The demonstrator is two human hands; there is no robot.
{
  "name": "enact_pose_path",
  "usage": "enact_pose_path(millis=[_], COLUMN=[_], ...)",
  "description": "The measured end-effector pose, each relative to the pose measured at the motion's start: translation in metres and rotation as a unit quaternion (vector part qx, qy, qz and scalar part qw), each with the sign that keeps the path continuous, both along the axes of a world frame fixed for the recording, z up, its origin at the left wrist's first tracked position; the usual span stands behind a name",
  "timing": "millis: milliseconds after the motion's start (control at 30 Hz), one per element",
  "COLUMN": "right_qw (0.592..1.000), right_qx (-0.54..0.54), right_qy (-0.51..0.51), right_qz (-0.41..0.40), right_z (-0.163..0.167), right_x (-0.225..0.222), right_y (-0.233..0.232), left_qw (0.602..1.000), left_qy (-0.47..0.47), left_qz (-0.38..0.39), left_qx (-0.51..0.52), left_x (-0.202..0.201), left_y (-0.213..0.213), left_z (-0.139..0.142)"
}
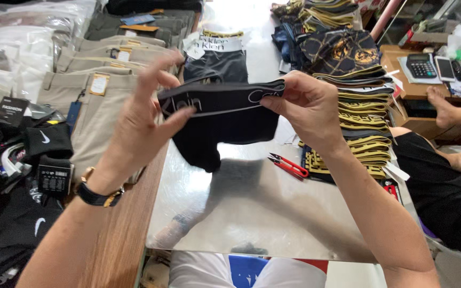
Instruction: The person uses a red tagging gun to attach paper tags to the waistbands of black boxer briefs laid on the table, working one garment at a time and setting finished pieces aside. The person occasionally repositions the underwear and reaches for new tags from a pile.
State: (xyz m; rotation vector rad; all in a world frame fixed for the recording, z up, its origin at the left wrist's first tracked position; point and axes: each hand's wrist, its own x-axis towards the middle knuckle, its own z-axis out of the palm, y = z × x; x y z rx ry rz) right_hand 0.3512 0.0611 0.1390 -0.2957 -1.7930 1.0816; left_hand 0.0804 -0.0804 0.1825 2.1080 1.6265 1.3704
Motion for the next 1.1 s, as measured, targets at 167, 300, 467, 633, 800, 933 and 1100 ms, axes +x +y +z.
enact_pose_path(millis=[167, 300, 467, 633, 800, 933, 1100], right_qw=[0.992, 0.978, 0.972, 0.968, 0.981, 0.998, 0.986], right_qx=[0.107, 0.181, 0.202, 0.194, 0.099, -0.027, -0.159], right_qy=[-0.006, -0.044, -0.056, -0.071, -0.05, 0.002, 0.025], right_qz=[-0.061, -0.098, -0.109, -0.139, -0.162, -0.063, 0.047], right_z=[0.025, 0.037, 0.048, 0.054, 0.06, 0.064, 0.047], right_x=[-0.027, -0.033, -0.028, -0.017, -0.002, 0.004, 0.004], right_y=[-0.014, -0.021, -0.026, -0.046, -0.08, -0.111, -0.11], left_qw=[0.987, 0.973, 0.991, 0.982, 0.96, 0.985, 0.97], left_qy=[0.011, 0.101, 0.047, -0.054, -0.206, -0.168, -0.214], left_qz=[-0.117, -0.093, -0.084, -0.146, -0.187, -0.039, 0.048], left_qx=[0.107, 0.187, 0.091, 0.103, 0.021, 0.009, -0.106], left_x=[-0.031, -0.044, -0.042, -0.041, -0.046, -0.046, -0.052], left_y=[0.011, 0.011, 0.011, 0.001, -0.039, -0.082, -0.118], left_z=[-0.029, -0.041, -0.055, -0.064, -0.042, -0.001, 0.023])
